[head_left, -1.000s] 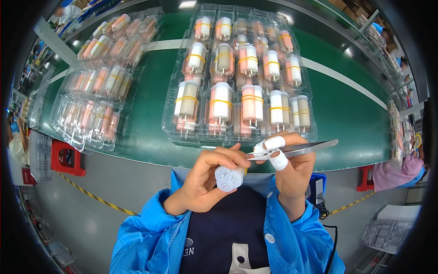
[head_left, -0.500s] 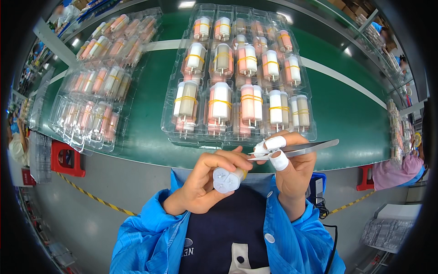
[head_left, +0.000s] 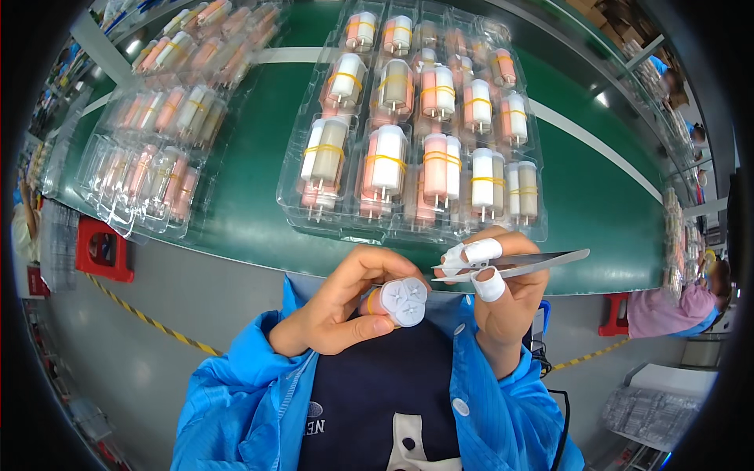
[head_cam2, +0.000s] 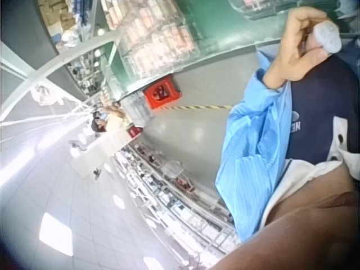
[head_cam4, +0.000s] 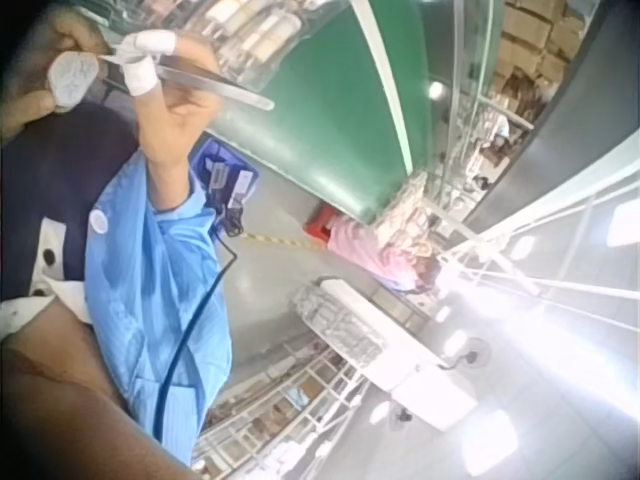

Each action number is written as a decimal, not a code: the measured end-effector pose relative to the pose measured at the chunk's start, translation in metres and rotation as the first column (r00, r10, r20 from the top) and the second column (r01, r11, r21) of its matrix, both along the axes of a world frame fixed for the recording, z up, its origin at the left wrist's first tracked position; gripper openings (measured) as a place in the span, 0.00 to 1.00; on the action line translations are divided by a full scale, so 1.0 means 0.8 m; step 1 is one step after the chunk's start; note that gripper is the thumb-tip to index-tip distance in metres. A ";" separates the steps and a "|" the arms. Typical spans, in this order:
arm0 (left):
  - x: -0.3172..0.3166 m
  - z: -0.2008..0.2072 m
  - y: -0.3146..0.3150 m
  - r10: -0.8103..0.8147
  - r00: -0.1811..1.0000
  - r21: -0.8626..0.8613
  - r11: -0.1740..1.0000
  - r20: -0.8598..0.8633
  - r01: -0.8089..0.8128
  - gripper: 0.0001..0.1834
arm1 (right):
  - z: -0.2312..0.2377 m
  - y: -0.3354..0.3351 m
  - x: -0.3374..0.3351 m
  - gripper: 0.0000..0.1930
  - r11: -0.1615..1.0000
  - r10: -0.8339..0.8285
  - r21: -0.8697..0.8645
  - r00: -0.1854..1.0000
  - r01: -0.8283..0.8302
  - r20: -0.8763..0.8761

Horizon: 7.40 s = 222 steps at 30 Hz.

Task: The person uses tweezers to insert small white components into the top of cylindrical objects. They pick up each cylinder from a clear plastic tray, perform the insertion, and place the item back into the tray. The process is repeated for multiple items in a factory setting.

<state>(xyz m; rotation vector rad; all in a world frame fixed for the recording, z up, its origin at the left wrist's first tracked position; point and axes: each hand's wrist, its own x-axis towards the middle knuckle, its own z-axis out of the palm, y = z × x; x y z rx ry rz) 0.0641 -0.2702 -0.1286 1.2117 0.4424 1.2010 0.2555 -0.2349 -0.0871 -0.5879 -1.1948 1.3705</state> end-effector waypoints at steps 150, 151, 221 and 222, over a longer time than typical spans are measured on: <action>0.005 0.036 -0.004 0.277 0.918 0.244 0.947 -0.286 -0.209 0.28 | 0.039 -0.018 -0.001 0.12 0.978 -0.103 0.200 0.975 0.063 0.197; 0.003 0.034 -0.003 0.289 0.915 0.263 0.940 -0.283 -0.215 0.28 | 0.038 -0.017 -0.004 0.12 0.978 -0.099 0.200 0.970 0.054 0.223; -0.007 0.020 -0.002 0.119 0.977 0.096 0.990 -0.178 -0.103 0.27 | 0.019 0.007 -0.006 0.10 0.961 -0.040 0.269 0.931 -0.064 0.363; -0.007 0.020 -0.002 0.122 0.976 0.101 0.989 -0.179 -0.105 0.27 | 0.020 0.007 -0.007 0.10 0.957 -0.045 0.282 0.926 -0.067 0.375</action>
